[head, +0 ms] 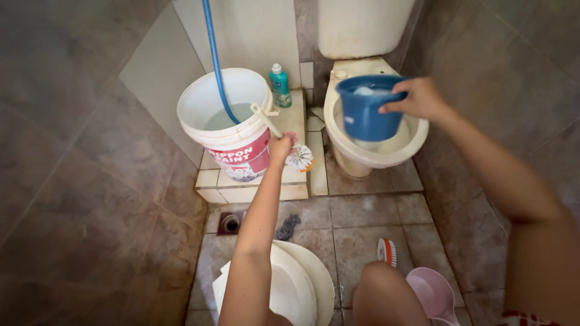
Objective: The person squats beside a toilet and scrubs the bowl with a toilet brush. They pour water from a small blue bowl into the toilet and continue scrubbing the interior surfaces.
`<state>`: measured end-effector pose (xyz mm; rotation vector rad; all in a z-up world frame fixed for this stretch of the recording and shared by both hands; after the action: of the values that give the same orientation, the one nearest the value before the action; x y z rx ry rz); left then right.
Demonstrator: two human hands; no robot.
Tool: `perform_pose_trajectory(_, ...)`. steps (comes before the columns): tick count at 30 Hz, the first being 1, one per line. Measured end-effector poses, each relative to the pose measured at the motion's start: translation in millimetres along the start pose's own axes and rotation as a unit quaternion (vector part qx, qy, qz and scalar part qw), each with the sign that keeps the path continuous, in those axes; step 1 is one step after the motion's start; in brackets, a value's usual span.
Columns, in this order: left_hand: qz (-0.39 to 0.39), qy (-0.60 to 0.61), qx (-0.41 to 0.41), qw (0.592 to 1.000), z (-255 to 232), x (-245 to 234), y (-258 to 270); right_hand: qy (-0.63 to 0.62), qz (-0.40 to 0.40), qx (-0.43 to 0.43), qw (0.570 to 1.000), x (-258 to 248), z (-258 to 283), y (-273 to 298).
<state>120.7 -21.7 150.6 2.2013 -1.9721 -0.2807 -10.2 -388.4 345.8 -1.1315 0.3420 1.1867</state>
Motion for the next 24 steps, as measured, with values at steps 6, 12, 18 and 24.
perform_pose_trajectory(6, 0.000, -0.226, 0.004, 0.974, 17.9, -61.5, -10.2, -0.049, 0.064, -0.076, 0.994, 116.1, 82.9, 36.5)
perform_pose_trajectory(12, -0.021, -0.333, 0.011, 0.943, 74.8, -119.4, -27.5, -0.052, 0.107, -0.078, 0.990, 272.1, 102.8, 88.8)
perform_pose_trajectory(18, 0.047, -0.252, -0.089, 0.962, 113.9, -124.3, -20.7, 0.009, 0.044, -0.154, 0.987, 395.2, 57.9, 168.3)
perform_pose_trajectory(24, 0.080, -0.281, -0.088, 0.952, 162.1, -109.3, -31.6, 0.008, -0.008, -0.166, 0.986, 449.5, -8.6, 242.6)
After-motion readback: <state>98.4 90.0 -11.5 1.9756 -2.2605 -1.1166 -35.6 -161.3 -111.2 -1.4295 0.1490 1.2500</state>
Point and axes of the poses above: each hand's wrist, its own y-axis away from the middle knuckle, its own x-axis out of the palm, z = x × y, the point moved 7 cm from there along -y, towards the middle knuckle, and after that the axes turned 9 degrees about -x, right-handed, at the moved point
